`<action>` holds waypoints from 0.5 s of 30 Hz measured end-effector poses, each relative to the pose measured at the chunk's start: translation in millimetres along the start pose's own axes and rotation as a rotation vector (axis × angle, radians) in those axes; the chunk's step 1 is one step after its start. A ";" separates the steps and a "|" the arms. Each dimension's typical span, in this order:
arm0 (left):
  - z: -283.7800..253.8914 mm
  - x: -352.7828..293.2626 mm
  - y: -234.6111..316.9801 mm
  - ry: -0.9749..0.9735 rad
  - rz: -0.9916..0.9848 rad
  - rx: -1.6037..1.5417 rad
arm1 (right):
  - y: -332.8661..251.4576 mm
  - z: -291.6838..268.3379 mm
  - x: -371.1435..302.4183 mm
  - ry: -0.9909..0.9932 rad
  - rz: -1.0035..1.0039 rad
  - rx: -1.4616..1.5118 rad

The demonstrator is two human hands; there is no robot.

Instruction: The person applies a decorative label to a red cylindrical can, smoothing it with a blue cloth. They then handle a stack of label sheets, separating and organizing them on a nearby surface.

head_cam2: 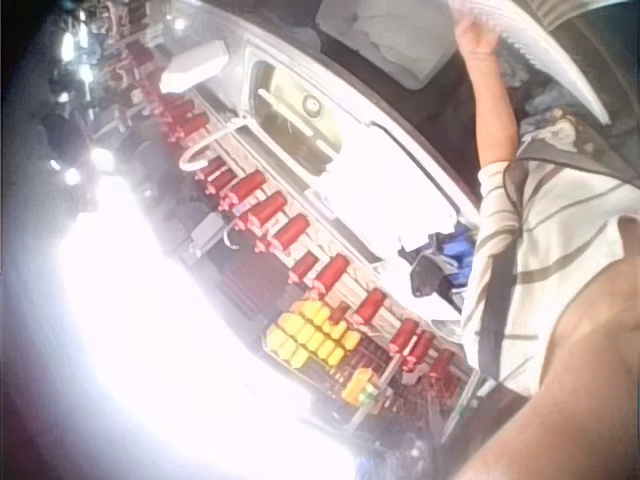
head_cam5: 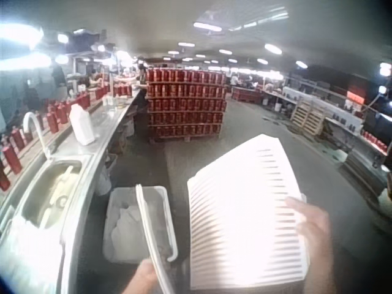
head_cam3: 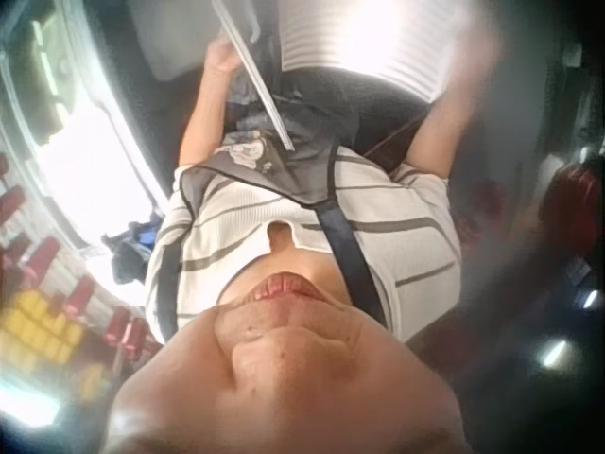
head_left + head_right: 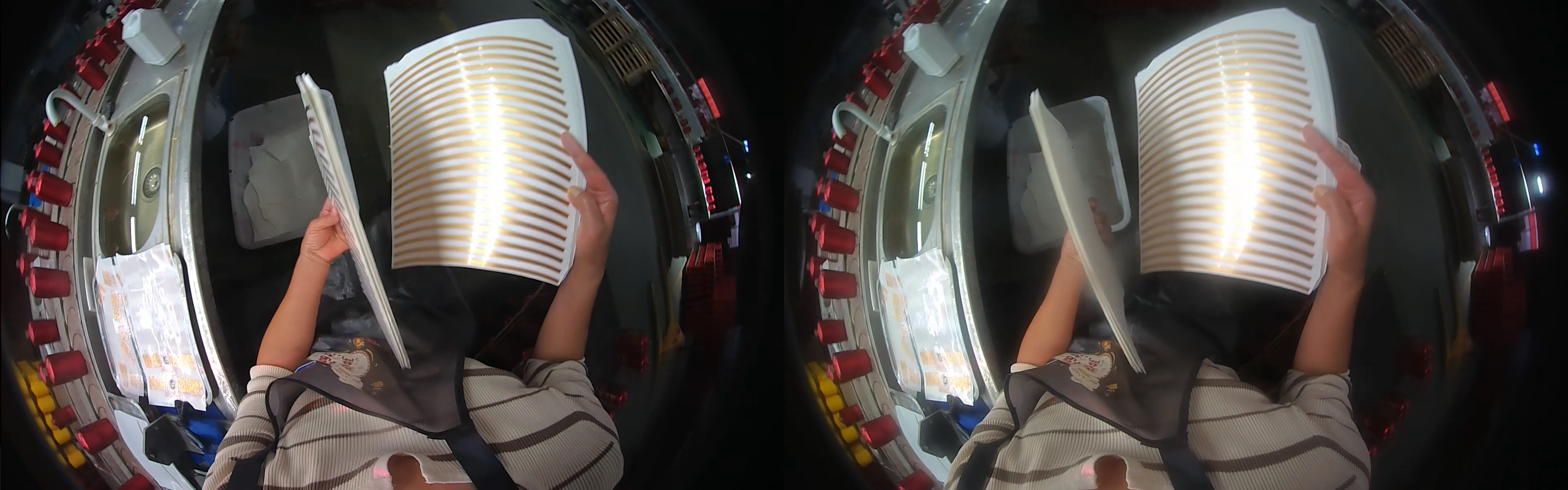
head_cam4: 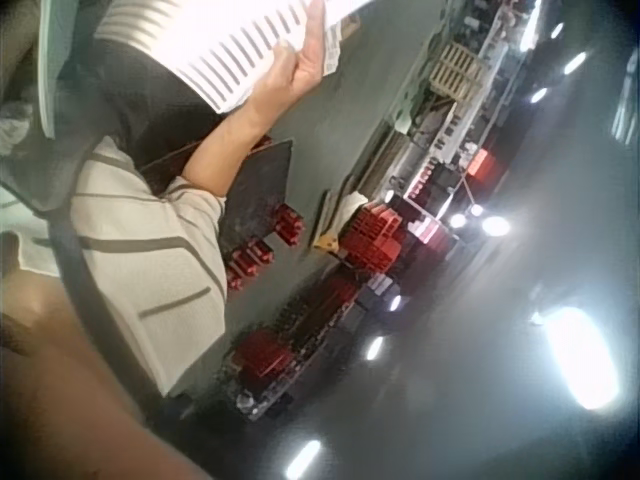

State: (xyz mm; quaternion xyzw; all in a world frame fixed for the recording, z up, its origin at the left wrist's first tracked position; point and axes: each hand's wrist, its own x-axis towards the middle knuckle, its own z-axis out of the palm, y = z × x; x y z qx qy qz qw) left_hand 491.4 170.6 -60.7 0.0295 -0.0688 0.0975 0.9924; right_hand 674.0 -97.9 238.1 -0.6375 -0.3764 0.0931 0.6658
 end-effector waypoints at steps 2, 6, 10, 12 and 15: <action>-19.6 5.0 0.9 0.097 0.026 0.023 | 7.0 -24.6 7.0 0.072 -0.025 -0.029; -13.5 38.6 -0.9 0.358 0.024 0.223 | -4.4 -79.4 16.4 0.240 -0.050 -0.197; -12.7 106.9 -11.0 0.488 -0.055 0.445 | -28.1 -139.8 18.7 0.429 -0.178 -0.486; -4.6 149.0 -22.9 0.548 -0.094 0.519 | -26.2 -159.4 17.4 0.474 -0.245 -0.605; -2.9 224.6 -59.8 0.450 -0.163 0.575 | -32.2 -168.0 13.2 0.601 -0.239 -0.754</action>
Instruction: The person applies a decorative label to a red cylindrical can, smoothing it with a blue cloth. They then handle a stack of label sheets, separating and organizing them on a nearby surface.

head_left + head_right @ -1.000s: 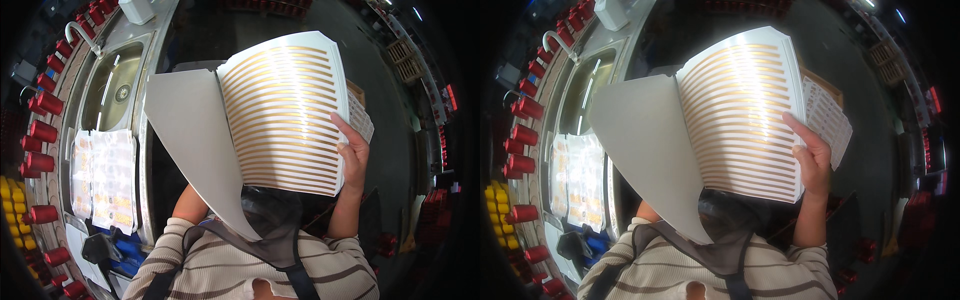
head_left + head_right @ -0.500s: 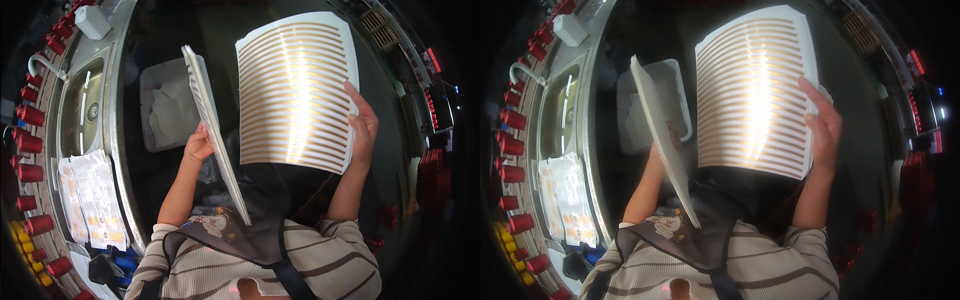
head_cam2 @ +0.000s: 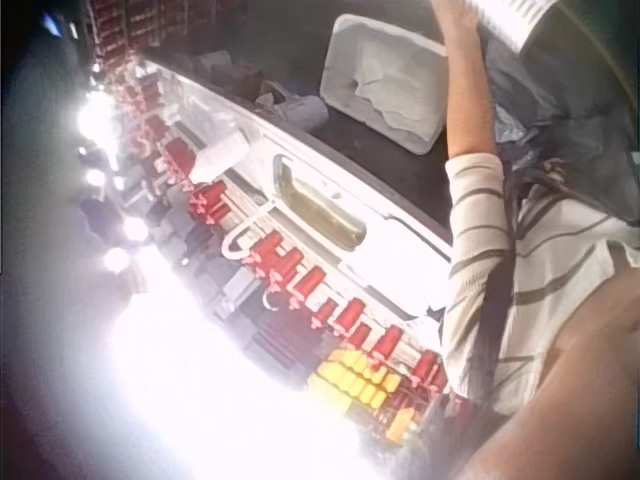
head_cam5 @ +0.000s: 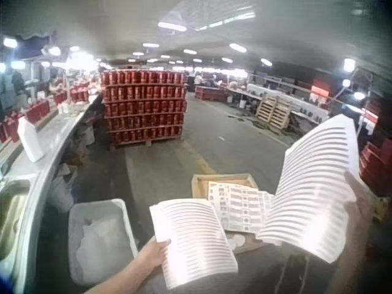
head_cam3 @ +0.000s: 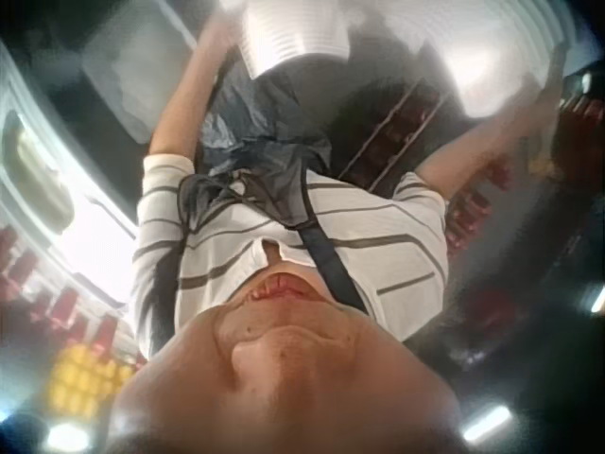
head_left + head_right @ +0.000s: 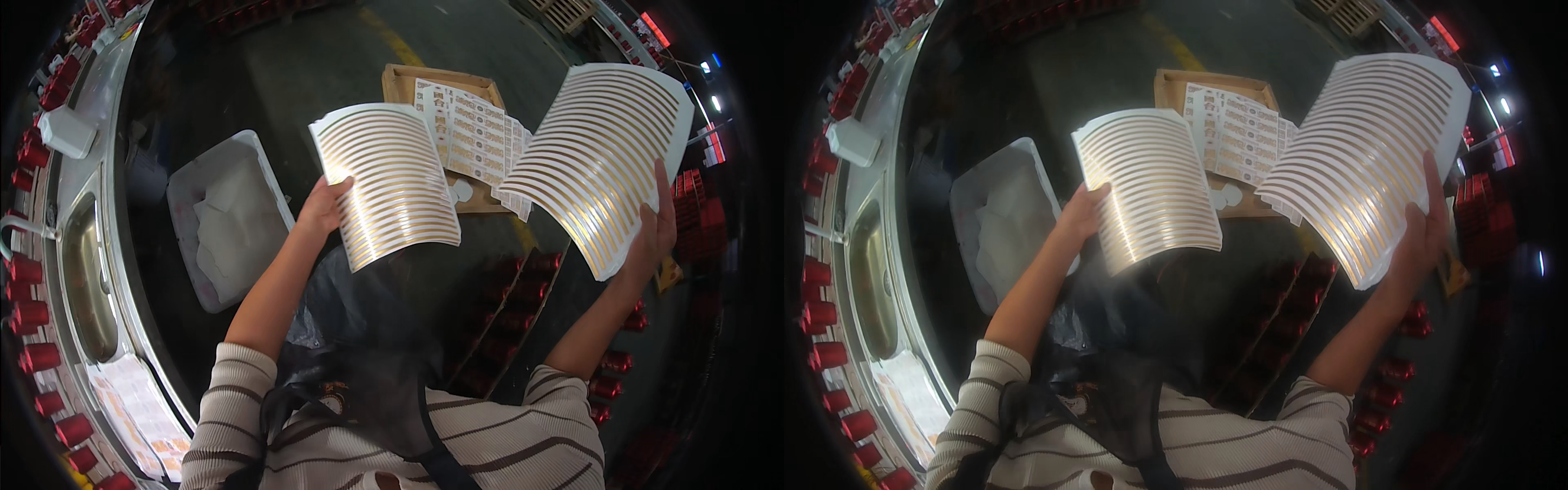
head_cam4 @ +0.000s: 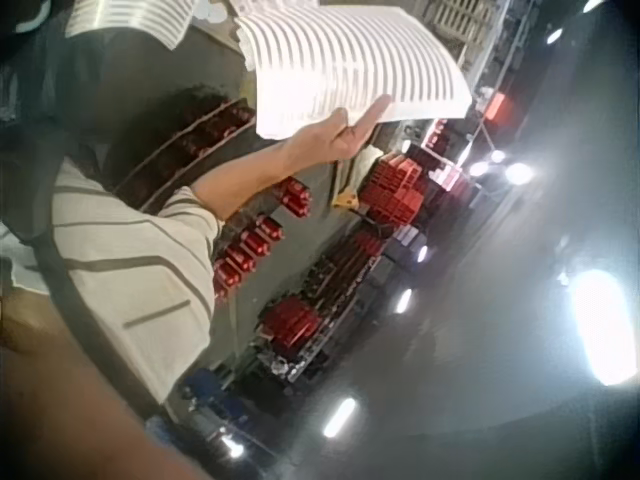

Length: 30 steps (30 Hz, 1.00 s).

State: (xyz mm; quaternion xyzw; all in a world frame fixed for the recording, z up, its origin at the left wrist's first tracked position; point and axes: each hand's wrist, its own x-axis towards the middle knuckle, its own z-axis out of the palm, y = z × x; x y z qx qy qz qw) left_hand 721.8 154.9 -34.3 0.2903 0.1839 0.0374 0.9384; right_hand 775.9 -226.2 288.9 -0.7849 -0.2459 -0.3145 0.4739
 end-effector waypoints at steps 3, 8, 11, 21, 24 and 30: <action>55.5 39.6 -5.9 0.036 -0.024 0.118 | 16.1 -3.5 -4.1 0.059 0.013 -0.076; 74.1 82.5 -15.4 -0.051 -0.116 0.078 | 49.2 -4.0 -28.7 0.075 0.149 0.317; 79.8 93.5 -17.5 0.058 -0.142 0.139 | 51.4 9.4 -39.6 0.070 0.292 0.377; 50.7 147.3 -82.5 0.480 0.153 1.507 | 51.7 91.6 -76.9 -0.043 0.472 0.564; 54.6 98.8 -53.1 0.239 0.101 1.083 | 50.2 102.3 -93.3 -0.171 0.524 0.616; 29.0 -27.1 -13.1 -0.035 -0.251 0.531 | -5.2 149.4 -130.3 -0.343 0.654 0.860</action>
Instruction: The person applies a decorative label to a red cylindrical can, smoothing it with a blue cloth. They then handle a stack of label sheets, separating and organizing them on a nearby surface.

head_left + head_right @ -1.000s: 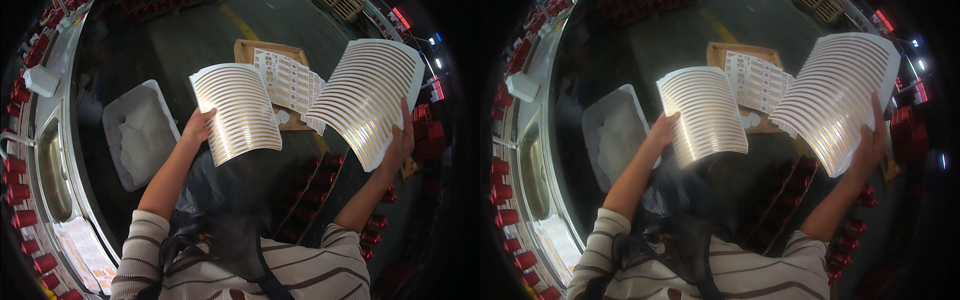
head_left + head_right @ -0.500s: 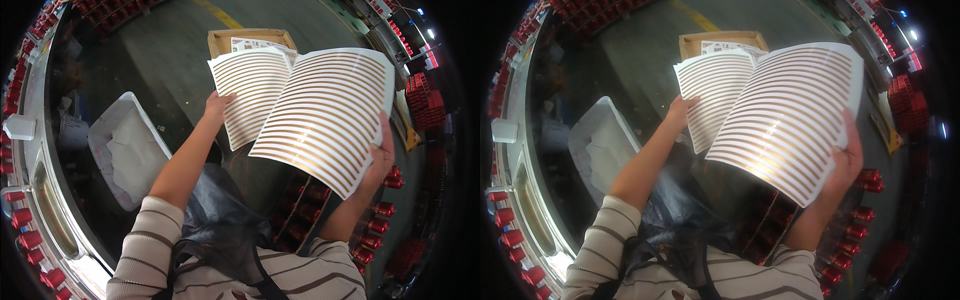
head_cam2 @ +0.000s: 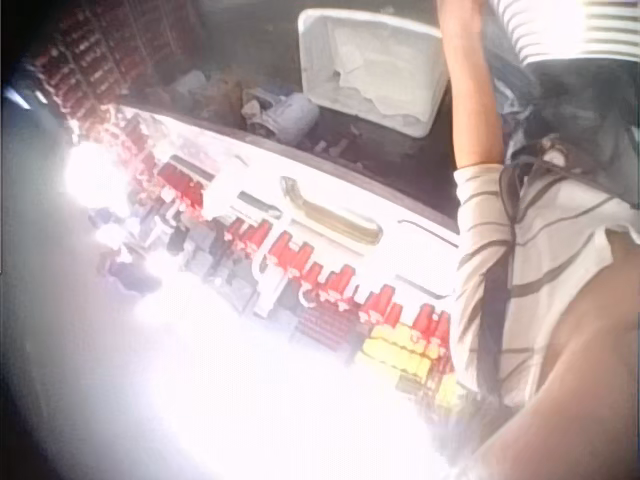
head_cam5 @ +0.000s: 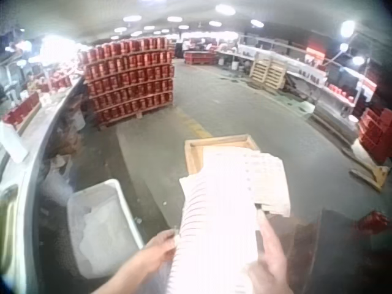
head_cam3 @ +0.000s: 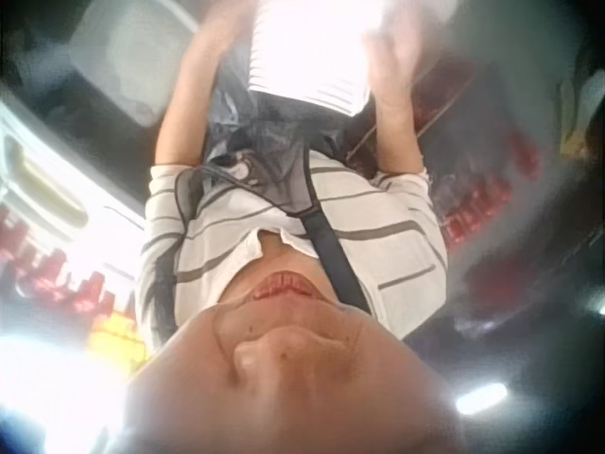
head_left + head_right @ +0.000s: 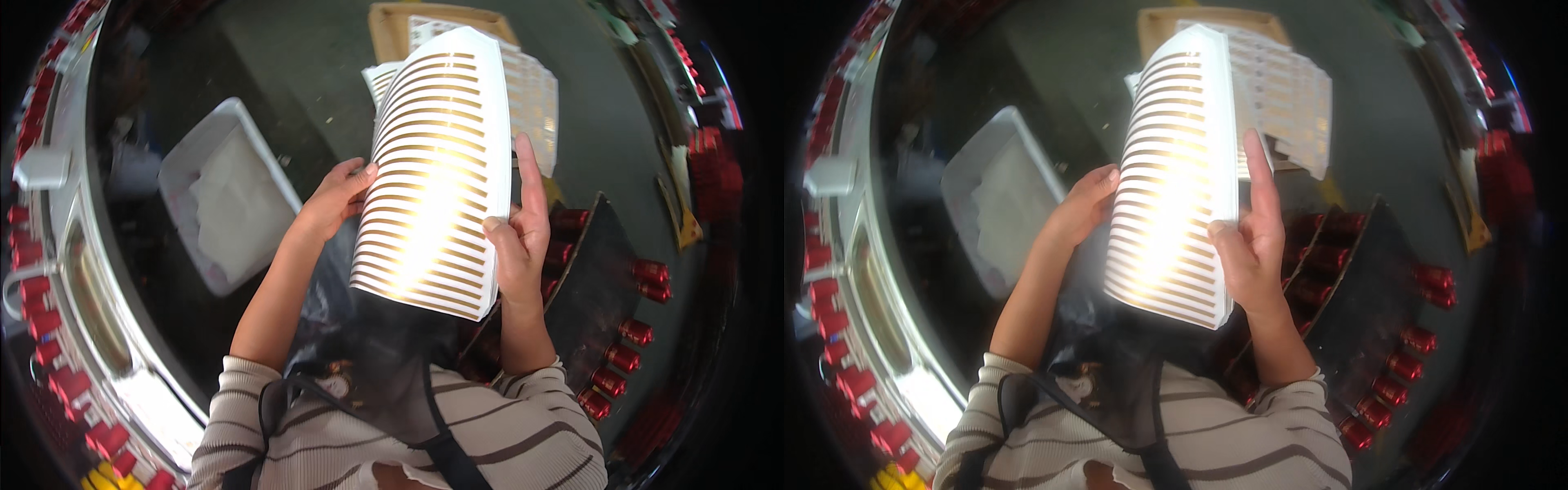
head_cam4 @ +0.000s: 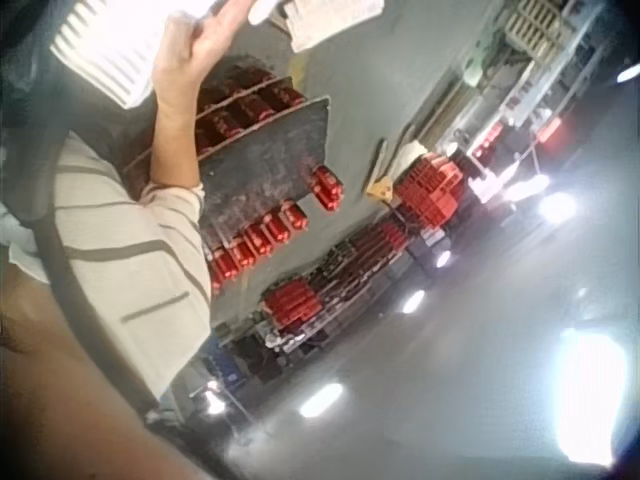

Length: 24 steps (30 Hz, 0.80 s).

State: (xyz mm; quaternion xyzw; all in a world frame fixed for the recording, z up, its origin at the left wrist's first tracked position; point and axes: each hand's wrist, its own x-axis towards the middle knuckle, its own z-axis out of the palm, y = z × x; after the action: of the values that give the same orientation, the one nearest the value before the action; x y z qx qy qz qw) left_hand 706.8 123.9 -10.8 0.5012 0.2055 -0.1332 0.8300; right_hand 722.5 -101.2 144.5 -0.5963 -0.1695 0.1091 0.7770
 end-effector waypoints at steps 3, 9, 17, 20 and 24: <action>-45.1 -45.6 -31.9 -0.122 -0.072 -0.393 | 16.5 23.7 -28.1 -0.213 0.132 0.010; -91.8 -119.2 -107.8 0.070 0.066 -0.725 | 33.3 69.2 -75.3 -0.503 0.441 0.126; -95.5 -148.0 -112.3 0.077 0.207 -0.742 | 29.5 94.0 -96.4 -0.638 0.483 0.175; -94.1 -145.6 -115.2 0.028 0.227 -0.775 | 25.3 97.9 -99.8 -0.646 0.484 0.176; -94.2 -143.2 -120.4 -0.035 0.206 -0.799 | 21.2 101.7 -105.1 -0.638 0.521 0.177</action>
State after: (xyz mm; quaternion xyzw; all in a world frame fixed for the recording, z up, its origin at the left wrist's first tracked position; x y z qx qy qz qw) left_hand 509.8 153.9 -75.3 0.1552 0.1754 0.0324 0.9716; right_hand 586.6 -44.1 133.7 -0.4864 -0.2348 0.4953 0.6804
